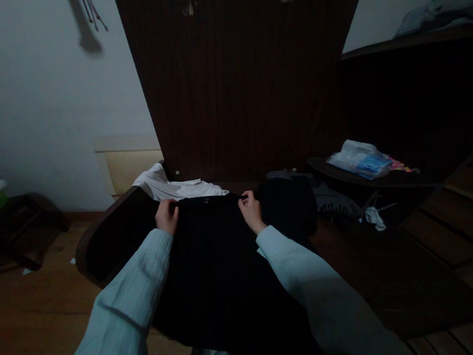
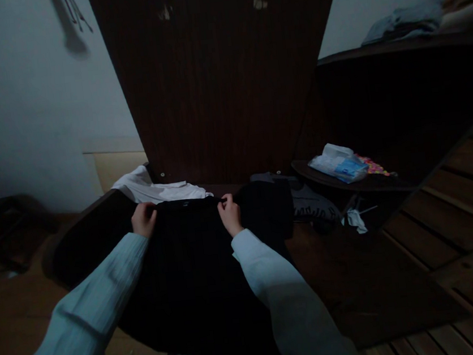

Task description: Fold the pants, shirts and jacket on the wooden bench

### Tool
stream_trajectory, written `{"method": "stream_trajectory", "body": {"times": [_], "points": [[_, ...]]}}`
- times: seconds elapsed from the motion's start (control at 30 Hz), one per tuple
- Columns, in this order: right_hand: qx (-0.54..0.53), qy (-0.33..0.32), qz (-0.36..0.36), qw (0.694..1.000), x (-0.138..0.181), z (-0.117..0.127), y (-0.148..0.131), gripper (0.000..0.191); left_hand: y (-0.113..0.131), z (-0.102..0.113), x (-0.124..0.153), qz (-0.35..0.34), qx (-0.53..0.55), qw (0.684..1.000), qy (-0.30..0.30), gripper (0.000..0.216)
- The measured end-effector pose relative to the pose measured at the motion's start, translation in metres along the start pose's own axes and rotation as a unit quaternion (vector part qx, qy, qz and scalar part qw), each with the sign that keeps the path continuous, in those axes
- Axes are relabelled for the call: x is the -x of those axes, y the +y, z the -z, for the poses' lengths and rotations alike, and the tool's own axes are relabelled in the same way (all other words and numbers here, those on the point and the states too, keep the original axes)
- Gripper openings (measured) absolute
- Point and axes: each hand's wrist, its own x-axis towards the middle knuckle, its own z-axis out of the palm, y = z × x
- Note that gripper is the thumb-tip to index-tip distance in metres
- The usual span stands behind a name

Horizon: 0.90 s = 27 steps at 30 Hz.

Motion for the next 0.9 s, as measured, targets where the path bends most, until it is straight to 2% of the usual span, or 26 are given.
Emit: {"method": "stream_trajectory", "body": {"times": [0.1,0.17,0.23,0.27,0.33,0.4,0.5,0.7,0.9], "points": [[-0.096,0.019,0.0,0.995,-0.003,-0.003,0.005,0.031,0.007,-0.001,0.002,-0.023,0.004,0.999,0.028,0.024],[-0.115,0.023,0.023,0.993,-0.003,-0.002,0.003,0.041,0.013,-0.002,0.002,-0.05,0.01,0.998,0.024,0.045],[-0.078,0.012,0.071,0.994,-0.001,0.0,0.0,0.055,0.019,-0.004,0.003,-0.09,0.009,0.996,-0.023,0.064],[-0.041,-0.006,0.095,0.995,0.0,0.0,-0.002,0.061,0.021,-0.005,0.004,-0.108,0.001,0.992,-0.059,0.065],[0.046,-0.067,0.123,0.989,0.002,0.0,-0.004,0.067,0.025,-0.006,0.005,-0.125,-0.031,0.983,-0.134,0.048],[0.116,-0.142,0.134,0.974,0.004,-0.001,-0.005,0.062,0.027,-0.006,0.006,-0.121,-0.076,0.967,-0.211,0.029],[0.176,-0.22,0.145,0.948,0.004,-0.003,-0.006,0.056,0.03,-0.006,0.007,-0.122,-0.122,0.939,-0.298,0.029],[0.218,-0.258,0.113,0.934,0.009,0.003,-0.009,0.057,0.038,-0.005,0.011,-0.149,-0.151,0.924,-0.318,0.035],[0.271,-0.248,0.064,0.928,0.014,0.012,-0.016,0.058,0.051,0.001,0.015,-0.114,-0.131,0.923,-0.344,0.033]]}}
